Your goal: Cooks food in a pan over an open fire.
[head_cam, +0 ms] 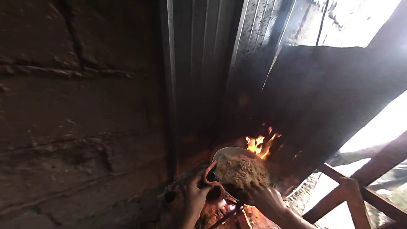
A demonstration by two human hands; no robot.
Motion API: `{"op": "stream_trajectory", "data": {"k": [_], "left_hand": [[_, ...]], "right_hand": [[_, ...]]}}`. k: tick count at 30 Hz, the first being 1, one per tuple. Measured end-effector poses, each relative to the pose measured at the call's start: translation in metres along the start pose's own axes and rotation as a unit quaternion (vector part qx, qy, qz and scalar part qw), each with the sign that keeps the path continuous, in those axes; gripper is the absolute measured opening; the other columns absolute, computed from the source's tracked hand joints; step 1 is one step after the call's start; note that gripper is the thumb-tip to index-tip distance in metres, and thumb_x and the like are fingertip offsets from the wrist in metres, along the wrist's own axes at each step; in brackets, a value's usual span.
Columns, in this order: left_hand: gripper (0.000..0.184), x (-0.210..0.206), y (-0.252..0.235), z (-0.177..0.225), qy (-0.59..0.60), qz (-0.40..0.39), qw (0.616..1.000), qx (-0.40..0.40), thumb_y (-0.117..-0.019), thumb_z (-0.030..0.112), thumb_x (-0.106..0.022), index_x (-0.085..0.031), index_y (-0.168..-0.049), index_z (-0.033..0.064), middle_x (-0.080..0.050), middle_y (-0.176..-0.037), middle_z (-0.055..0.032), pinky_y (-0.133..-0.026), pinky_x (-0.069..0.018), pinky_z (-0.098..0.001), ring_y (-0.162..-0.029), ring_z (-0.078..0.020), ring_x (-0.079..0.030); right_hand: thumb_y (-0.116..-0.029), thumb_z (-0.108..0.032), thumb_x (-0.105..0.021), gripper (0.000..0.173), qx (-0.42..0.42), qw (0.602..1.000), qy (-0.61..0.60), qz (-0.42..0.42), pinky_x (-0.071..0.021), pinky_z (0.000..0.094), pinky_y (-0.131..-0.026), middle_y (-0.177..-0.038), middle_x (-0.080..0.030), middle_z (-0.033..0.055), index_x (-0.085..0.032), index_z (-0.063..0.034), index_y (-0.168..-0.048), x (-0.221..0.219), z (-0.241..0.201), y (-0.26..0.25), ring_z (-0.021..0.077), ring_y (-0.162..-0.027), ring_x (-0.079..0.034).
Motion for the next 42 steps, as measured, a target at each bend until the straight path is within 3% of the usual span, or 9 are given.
{"op": "stream_trajectory", "data": {"k": [8, 16, 19, 22, 26, 29, 36, 40, 42], "left_hand": [[0.042, 0.000, -0.002, -0.002, 0.003, -0.007, 1.000, -0.007, -0.0784, -0.010, -0.078, -0.070, -0.118, -0.0017, -0.073, -0.115, -0.0082, -0.093, -0.0579, -0.0271, -0.105, -0.0106, -0.069], [0.042, 0.003, -0.003, -0.002, -0.022, -0.010, 1.000, 0.003, -0.0798, -0.006, -0.079, -0.071, -0.120, 0.0005, -0.073, -0.116, -0.0067, -0.095, -0.0569, -0.0269, -0.106, -0.0098, -0.068], [0.042, 0.003, -0.003, -0.002, -0.020, -0.011, 1.000, -0.001, -0.0801, -0.006, -0.079, -0.070, -0.121, -0.0004, -0.072, -0.118, -0.0070, -0.096, -0.0563, -0.0266, -0.108, -0.0098, -0.068], [0.041, 0.001, -0.002, 0.001, -0.006, -0.012, 1.000, -0.002, -0.0796, -0.007, -0.078, -0.070, -0.119, -0.0012, -0.072, -0.117, -0.0072, -0.095, -0.0565, -0.0261, -0.107, -0.0093, -0.068], [0.042, 0.001, -0.001, 0.002, -0.012, -0.006, 1.000, -0.007, -0.0796, -0.007, -0.078, -0.070, -0.121, -0.0013, -0.072, -0.117, -0.0066, -0.096, -0.0556, -0.0242, -0.108, -0.0072, -0.067], [0.040, 0.001, -0.001, 0.001, -0.016, -0.003, 1.000, 0.002, -0.0799, -0.007, -0.078, -0.070, -0.119, -0.0021, -0.072, -0.115, -0.0075, -0.095, -0.0552, -0.0242, -0.106, -0.0074, -0.067], [0.043, 0.001, 0.000, 0.003, -0.013, -0.004, 1.000, -0.004, -0.0789, -0.007, -0.079, -0.069, -0.120, -0.0030, -0.072, -0.115, -0.0081, -0.094, -0.0558, -0.0242, -0.106, -0.0076, -0.067], [0.041, 0.001, -0.001, 0.000, -0.017, -0.001, 1.000, -0.001, -0.0794, -0.007, -0.078, -0.069, -0.119, -0.0028, -0.072, -0.115, -0.0081, -0.094, -0.0560, -0.0248, -0.105, -0.0080, -0.067], [0.041, 0.001, -0.001, 0.000, -0.018, -0.003, 1.000, 0.002, -0.0801, -0.007, -0.078, -0.069, -0.120, -0.0017, -0.072, -0.116, -0.0077, -0.094, -0.0558, -0.0252, -0.106, -0.0086, -0.067]], "right_hand": [[-0.0945, 0.002, -0.057, 0.043, -0.024, 0.994, 0.011, 0.107, -0.0560, 0.0612, -0.079, -0.124, -0.069, 0.0191, -0.065, -0.0126, -0.134, 0.023, 0.020, 0.002, 0.0447, -0.109, -0.068], [-0.0891, 0.006, -0.063, 0.036, -0.020, 0.965, 0.005, 0.262, -0.0558, 0.0635, -0.064, -0.106, -0.072, 0.0222, -0.072, -0.0076, -0.121, 0.038, 0.037, 0.001, 0.0475, -0.089, -0.071], [-0.0965, 0.002, -0.056, 0.034, -0.042, 0.975, -0.003, 0.220, -0.0554, 0.0642, -0.072, -0.115, -0.071, 0.0224, -0.069, -0.0084, -0.126, 0.043, 0.047, -0.006, 0.0482, -0.099, -0.070], [-0.0953, 0.005, -0.056, 0.037, -0.054, 0.976, -0.005, 0.210, -0.0559, 0.0633, -0.072, -0.113, -0.070, 0.0244, -0.068, -0.0064, -0.129, 0.036, 0.047, -0.010, 0.0481, -0.098, -0.070], [-0.1024, -0.004, -0.050, 0.047, -0.104, 0.994, -0.009, 0.041, -0.0544, 0.0642, -0.087, -0.136, -0.062, 0.0234, -0.052, -0.0121, -0.149, 0.021, 0.026, -0.016, 0.0479, -0.110, -0.067], [-0.1046, -0.015, -0.053, 0.040, -0.079, 0.996, -0.047, 0.003, -0.0510, 0.0647, -0.094, -0.134, -0.063, 0.0238, -0.056, -0.0106, -0.144, 0.014, 0.026, -0.029, 0.0477, -0.116, -0.064], [-0.0964, -0.010, -0.059, 0.032, -0.140, 0.990, -0.031, -0.004, -0.0520, 0.0663, -0.087, -0.119, -0.068, 0.0258, -0.063, -0.0061, -0.128, 0.086, 0.034, 0.007, 0.0478, -0.113, -0.065], [-0.0961, -0.009, -0.061, 0.037, -0.118, 0.989, -0.084, -0.012, -0.0506, 0.0683, -0.092, -0.124, -0.066, 0.0293, -0.063, -0.0013, -0.132, 0.052, 0.006, 0.001, 0.0506, -0.115, -0.063], [-0.0950, -0.010, -0.063, 0.046, -0.088, 0.991, -0.092, -0.031, -0.0505, 0.0671, -0.094, -0.130, -0.063, 0.0275, -0.058, -0.0060, -0.140, 0.028, 0.000, -0.016, 0.0496, -0.118, -0.062]]}}
Point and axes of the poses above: each hand's wrist, its own y-axis away from the middle knuckle, its own x-axis out of the back of the hand, z = x × y, the point moved 3 cm from there along -y, towards the middle knuckle
